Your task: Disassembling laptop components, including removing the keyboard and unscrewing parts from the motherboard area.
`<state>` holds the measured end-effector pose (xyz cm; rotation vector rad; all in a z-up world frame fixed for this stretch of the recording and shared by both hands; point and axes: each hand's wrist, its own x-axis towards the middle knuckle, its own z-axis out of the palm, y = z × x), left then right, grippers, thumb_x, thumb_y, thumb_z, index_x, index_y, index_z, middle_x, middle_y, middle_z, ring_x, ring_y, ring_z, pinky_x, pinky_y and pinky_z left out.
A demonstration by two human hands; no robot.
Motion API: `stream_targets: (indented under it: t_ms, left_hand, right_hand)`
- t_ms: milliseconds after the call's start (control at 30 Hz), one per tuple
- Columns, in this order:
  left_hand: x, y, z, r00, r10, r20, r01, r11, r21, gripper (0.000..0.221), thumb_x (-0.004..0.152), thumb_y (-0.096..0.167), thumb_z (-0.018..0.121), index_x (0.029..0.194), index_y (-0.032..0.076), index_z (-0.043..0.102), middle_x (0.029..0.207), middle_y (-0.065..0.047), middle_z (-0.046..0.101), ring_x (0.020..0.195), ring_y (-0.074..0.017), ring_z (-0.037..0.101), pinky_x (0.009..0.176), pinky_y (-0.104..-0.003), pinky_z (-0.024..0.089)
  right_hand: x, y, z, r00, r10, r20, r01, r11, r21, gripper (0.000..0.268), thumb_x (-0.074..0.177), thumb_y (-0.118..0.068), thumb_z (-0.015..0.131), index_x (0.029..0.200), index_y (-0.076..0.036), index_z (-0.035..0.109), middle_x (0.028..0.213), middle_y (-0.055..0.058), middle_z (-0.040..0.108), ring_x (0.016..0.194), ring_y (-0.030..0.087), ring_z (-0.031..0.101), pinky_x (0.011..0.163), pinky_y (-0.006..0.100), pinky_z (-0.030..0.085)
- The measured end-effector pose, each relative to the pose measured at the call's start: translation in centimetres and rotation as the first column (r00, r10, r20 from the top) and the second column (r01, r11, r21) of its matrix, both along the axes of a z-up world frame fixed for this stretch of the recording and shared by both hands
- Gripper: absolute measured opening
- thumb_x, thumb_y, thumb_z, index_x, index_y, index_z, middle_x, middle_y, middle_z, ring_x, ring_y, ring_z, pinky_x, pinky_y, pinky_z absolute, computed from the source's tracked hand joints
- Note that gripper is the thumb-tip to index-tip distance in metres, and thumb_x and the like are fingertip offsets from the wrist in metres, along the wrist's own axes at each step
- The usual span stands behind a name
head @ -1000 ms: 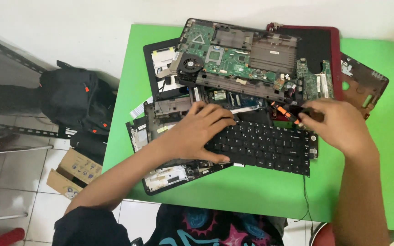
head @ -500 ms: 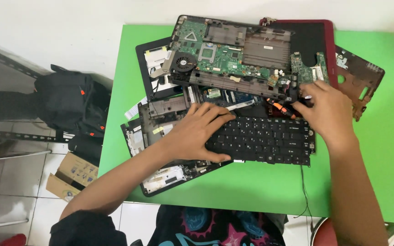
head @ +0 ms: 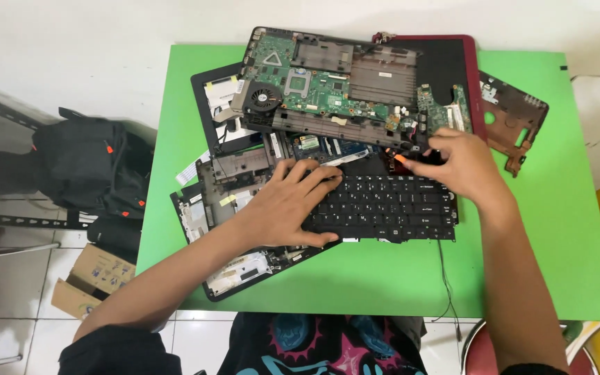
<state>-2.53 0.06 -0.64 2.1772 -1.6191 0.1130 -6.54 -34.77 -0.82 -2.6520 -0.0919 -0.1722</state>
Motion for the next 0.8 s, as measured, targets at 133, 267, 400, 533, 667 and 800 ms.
stream_targets:
  t_ms: [133, 267, 400, 533, 667, 800]
  left_hand:
    - [0.3, -0.1, 0.3, 0.998, -0.004, -0.062, 0.002, 1.000, -0.023, 0.080, 0.089, 0.066, 0.062, 0.136, 0.002, 0.052, 0.134, -0.017, 0.048, 0.123, -0.0349, 0.036, 0.100, -0.047, 0.026]
    - [0.5, -0.1, 0.0, 0.991, -0.001, -0.133, -0.010, 0.997, -0.080, 0.087, 0.084, 0.068, 0.067, 0.139, 0.003, 0.050, 0.131, -0.017, 0.051, 0.123, -0.0348, 0.040, 0.101, -0.047, 0.029]
    - [0.4, 0.0, 0.8, 0.989, 0.065, -0.136, -0.069, 0.997, -0.022, 0.097, 0.081, 0.077, 0.055, 0.143, 0.004, 0.044, 0.136, -0.017, 0.051, 0.122, -0.0330, 0.048, 0.100, -0.050, 0.040]
    - [0.6, -0.1, 1.1, 0.983, 0.092, -0.157, -0.093, 0.996, 0.003, 0.100, 0.078, 0.078, 0.057, 0.143, 0.004, 0.042, 0.134, -0.017, 0.049, 0.117, -0.0322, 0.048, 0.098, -0.051, 0.041]
    - [0.2, 0.1, 1.3, 0.982, 0.122, -0.142, -0.121, 0.993, 0.017, 0.100, 0.080, 0.076, 0.057, 0.148, 0.004, 0.040, 0.135, -0.019, 0.050, 0.115, -0.0329, 0.050, 0.097, -0.052, 0.044]
    - [0.3, 0.2, 1.2, 0.973, 0.219, -0.068, -0.218, 0.976, 0.025, 0.085, 0.086, 0.075, 0.051, 0.145, 0.014, 0.048, 0.121, -0.015, 0.054, 0.099, -0.0297, 0.055, 0.085, -0.048, 0.050]
  right_hand:
    - [0.4, -0.6, -0.5, 0.999, -0.009, -0.048, 0.008, 1.000, -0.012, 0.034, 0.072, -0.043, 0.087, 0.086, -0.013, 0.077, 0.080, 0.011, 0.064, 0.087, 0.040, 0.066, 0.078, 0.046, 0.052]
    - [0.2, -1.9, -1.1, 0.990, -0.054, -0.128, 0.050, 0.998, -0.031, 0.035, 0.075, -0.044, 0.084, 0.085, -0.013, 0.073, 0.073, 0.010, 0.060, 0.086, 0.037, 0.067, 0.075, 0.045, 0.051]
    - [-0.5, -1.6, 2.5, 0.927, -0.138, -0.349, 0.154, 0.988, 0.018, 0.013, 0.086, -0.010, 0.079, 0.096, -0.008, 0.071, 0.116, 0.006, 0.078, 0.094, 0.022, 0.074, 0.097, 0.043, 0.058]
    - [-1.1, -4.2, 2.6, 0.962, -0.150, -0.230, 0.129, 0.986, -0.104, 0.016, 0.089, -0.017, 0.077, 0.105, -0.018, 0.074, 0.097, 0.000, 0.076, 0.086, 0.018, 0.070, 0.077, 0.035, 0.051]
    - [-2.0, -2.1, 3.8, 0.986, -0.167, 0.027, 0.153, 0.947, 0.284, 0.031, 0.103, -0.003, 0.061, 0.132, -0.005, 0.050, 0.097, 0.010, 0.063, 0.079, 0.019, 0.056, 0.068, 0.032, 0.041]
    - [-2.0, -1.0, 3.6, 0.935, -0.037, 0.353, -0.168, 0.829, 0.533, 0.046, 0.109, 0.025, 0.045, 0.144, 0.001, 0.029, 0.086, 0.015, 0.053, 0.070, 0.021, 0.052, 0.063, 0.028, 0.047]
